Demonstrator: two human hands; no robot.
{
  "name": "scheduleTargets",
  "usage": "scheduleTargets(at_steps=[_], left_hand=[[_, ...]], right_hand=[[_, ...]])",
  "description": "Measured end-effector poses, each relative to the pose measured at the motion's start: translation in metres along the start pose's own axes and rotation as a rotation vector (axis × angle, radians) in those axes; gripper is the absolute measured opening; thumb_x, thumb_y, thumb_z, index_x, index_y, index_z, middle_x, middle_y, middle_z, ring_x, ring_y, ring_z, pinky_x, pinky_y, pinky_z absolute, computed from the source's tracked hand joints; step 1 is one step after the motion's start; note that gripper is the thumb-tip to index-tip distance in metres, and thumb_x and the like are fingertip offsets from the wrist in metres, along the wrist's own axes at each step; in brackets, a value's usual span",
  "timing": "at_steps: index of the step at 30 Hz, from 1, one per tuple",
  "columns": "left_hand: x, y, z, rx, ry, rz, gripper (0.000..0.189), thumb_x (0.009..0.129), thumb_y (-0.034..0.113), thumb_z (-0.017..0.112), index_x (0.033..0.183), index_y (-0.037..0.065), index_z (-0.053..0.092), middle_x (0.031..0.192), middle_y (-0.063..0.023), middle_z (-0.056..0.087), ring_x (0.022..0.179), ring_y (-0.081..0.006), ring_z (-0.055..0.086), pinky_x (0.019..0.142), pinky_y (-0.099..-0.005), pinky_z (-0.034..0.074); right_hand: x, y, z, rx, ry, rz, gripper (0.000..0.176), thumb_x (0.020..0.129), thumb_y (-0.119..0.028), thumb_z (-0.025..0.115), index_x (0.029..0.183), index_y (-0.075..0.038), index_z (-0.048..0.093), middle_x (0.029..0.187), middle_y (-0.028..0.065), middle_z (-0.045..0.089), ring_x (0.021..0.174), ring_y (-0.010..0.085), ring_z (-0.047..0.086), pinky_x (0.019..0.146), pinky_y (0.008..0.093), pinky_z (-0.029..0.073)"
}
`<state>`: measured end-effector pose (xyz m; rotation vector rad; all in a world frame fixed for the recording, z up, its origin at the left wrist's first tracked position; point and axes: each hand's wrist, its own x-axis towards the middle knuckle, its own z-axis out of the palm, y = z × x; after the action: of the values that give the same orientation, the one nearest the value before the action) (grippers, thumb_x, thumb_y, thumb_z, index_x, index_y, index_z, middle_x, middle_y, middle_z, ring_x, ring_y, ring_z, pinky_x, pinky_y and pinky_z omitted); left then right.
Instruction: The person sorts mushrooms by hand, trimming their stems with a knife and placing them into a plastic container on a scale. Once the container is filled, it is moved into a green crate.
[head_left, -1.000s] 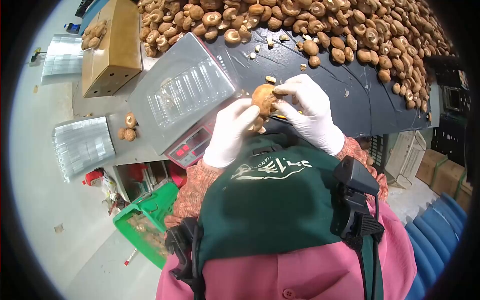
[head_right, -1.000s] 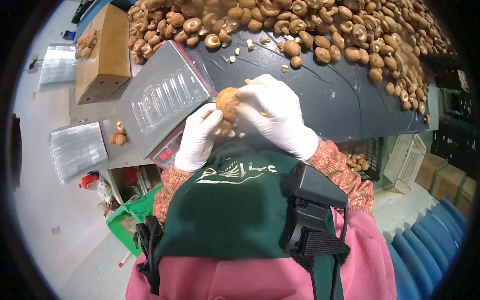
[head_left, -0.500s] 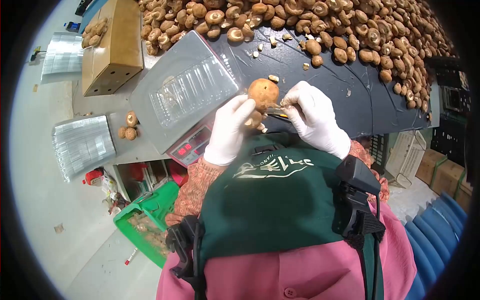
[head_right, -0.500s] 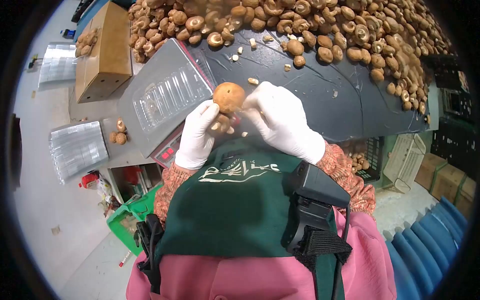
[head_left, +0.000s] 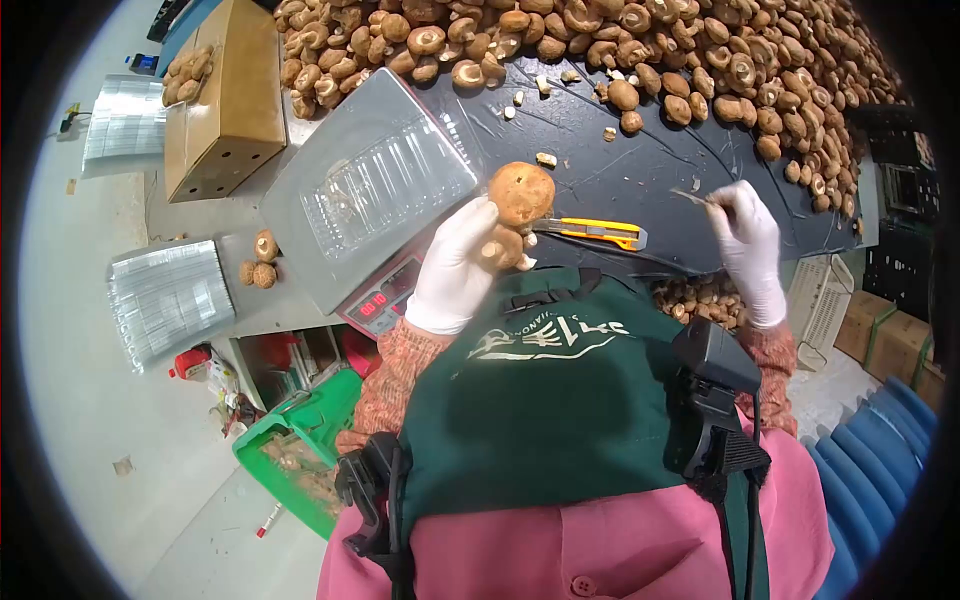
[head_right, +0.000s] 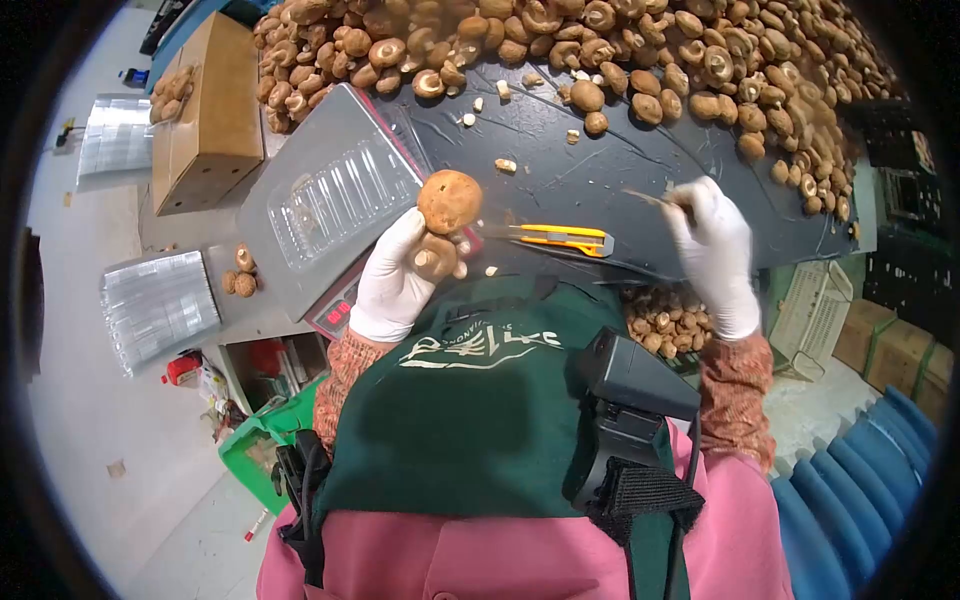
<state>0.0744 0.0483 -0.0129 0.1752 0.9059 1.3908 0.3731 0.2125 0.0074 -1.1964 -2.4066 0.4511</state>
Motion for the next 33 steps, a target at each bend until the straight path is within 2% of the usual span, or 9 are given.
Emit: scheduleTargets(at_steps=[3, 8, 10, 15, 20, 23, 27, 29, 33], left_hand=[[0.002, 0.000, -0.010, 0.027, -0.028, 0.042, 0.044, 0.101, 0.029, 0.055, 0.129, -0.005, 0.054, 0.106, -0.0172, 0.066, 0.092, -0.0252, 0.067, 0.072, -0.0369, 0.058], [-0.003, 0.058, -0.012, 0.676, 0.247, 0.291, 0.033, 0.097, 0.026, 0.060, 0.106, -0.005, 0.064, 0.085, -0.0098, 0.067, 0.073, -0.0145, 0.063, 0.071, -0.0285, 0.053], [0.001, 0.080, -0.022, 0.992, 0.329, 0.337, 0.022, 0.093, 0.020, 0.068, 0.100, -0.001, 0.069, 0.085, -0.0022, 0.068, 0.075, -0.0079, 0.057, 0.072, -0.0256, 0.047], [0.025, 0.098, -0.054, 1.261, 0.185, 0.103, 0.028, 0.091, 0.025, 0.068, 0.095, -0.003, 0.070, 0.081, -0.0046, 0.069, 0.079, -0.0086, 0.060, 0.075, -0.0271, 0.049], [0.020, 0.102, -0.055, 1.413, 0.208, 0.066, 0.030, 0.090, 0.029, 0.069, 0.097, -0.001, 0.072, 0.086, -0.0083, 0.071, 0.082, -0.0160, 0.066, 0.078, -0.0300, 0.051], [0.014, 0.093, -0.073, 1.622, 0.271, 0.489, 0.026, 0.090, 0.023, 0.072, 0.103, 0.001, 0.071, 0.091, -0.0073, 0.070, 0.083, -0.0153, 0.064, 0.077, -0.0301, 0.051], [0.007, 0.077, -0.076, 1.760, 0.367, 0.717, 0.032, 0.088, 0.014, 0.072, 0.116, 0.003, 0.065, 0.112, -0.0134, 0.065, 0.102, -0.0263, 0.064, 0.093, -0.0345, 0.049], [0.007, 0.058, -0.087, 1.743, 0.287, 0.741, 0.043, 0.081, 0.016, 0.077, 0.119, 0.002, 0.062, 0.117, -0.0191, 0.063, 0.108, -0.0370, 0.060, 0.096, -0.0437, 0.047], [-0.001, 0.055, -0.074, 1.792, 0.303, 0.759, 0.050, 0.077, 0.015, 0.081, 0.121, 0.000, 0.062, 0.118, -0.0189, 0.064, 0.109, -0.0378, 0.060, 0.098, -0.0451, 0.046]], right_hand=[[-0.034, 0.054, -0.020, -0.467, -0.179, 0.195, 0.026, 0.090, -0.028, 0.068, 0.078, -0.007, 0.060, 0.082, 0.0091, 0.063, 0.071, 0.0313, 0.060, 0.067, 0.0411, 0.049], [-0.064, 0.067, -0.021, -0.273, 0.009, 0.323, 0.016, 0.092, -0.021, 0.064, 0.104, -0.010, 0.065, 0.100, 0.0098, 0.068, 0.086, 0.0337, 0.065, 0.080, 0.0427, 0.051], [-0.065, 0.063, -0.014, -0.265, -0.087, 0.323, 0.023, 0.093, -0.019, 0.062, 0.114, -0.011, 0.063, 0.107, 0.0101, 0.068, 0.093, 0.0342, 0.065, 0.084, 0.0423, 0.051], [-0.052, 0.049, 0.002, -0.228, -0.171, 0.263, 0.028, 0.092, -0.018, 0.063, 0.119, -0.009, 0.061, 0.114, 0.0114, 0.067, 0.099, 0.0345, 0.064, 0.087, 0.0424, 0.051], [-0.050, 0.049, 0.007, -0.193, -0.142, 0.191, 0.022, 0.092, -0.017, 0.064, 0.112, -0.007, 0.063, 0.104, 0.0127, 0.069, 0.094, 0.0349, 0.066, 0.083, 0.0419, 0.052], [-0.053, 0.054, 0.009, -0.205, -0.129, 0.218, 0.014, 0.091, -0.016, 0.064, 0.102, -0.007, 0.064, 0.097, 0.0123, 0.070, 0.090, 0.0352, 0.067, 0.080, 0.0432, 0.052], [-0.056, 0.054, 0.008, -0.312, -0.192, 0.330, 0.015, 0.087, -0.021, 0.068, 0.083, -0.008, 0.061, 0.084, 0.0121, 0.068, 0.078, 0.0365, 0.065, 0.074, 0.0468, 0.051], [-0.072, 0.078, 0.011, -0.389, -0.213, 0.323, 0.020, 0.084, -0.025, 0.069, 0.082, -0.007, 0.060, 0.077, 0.0123, 0.064, 0.075, 0.0370, 0.065, 0.067, 0.0468, 0.052], [-0.079, 0.085, -0.011, -0.454, -0.142, 0.302, 0.012, 0.089, -0.020, 0.063, 0.087, -0.008, 0.064, 0.078, 0.0132, 0.068, 0.072, 0.0353, 0.067, 0.069, 0.0458, 0.054]])
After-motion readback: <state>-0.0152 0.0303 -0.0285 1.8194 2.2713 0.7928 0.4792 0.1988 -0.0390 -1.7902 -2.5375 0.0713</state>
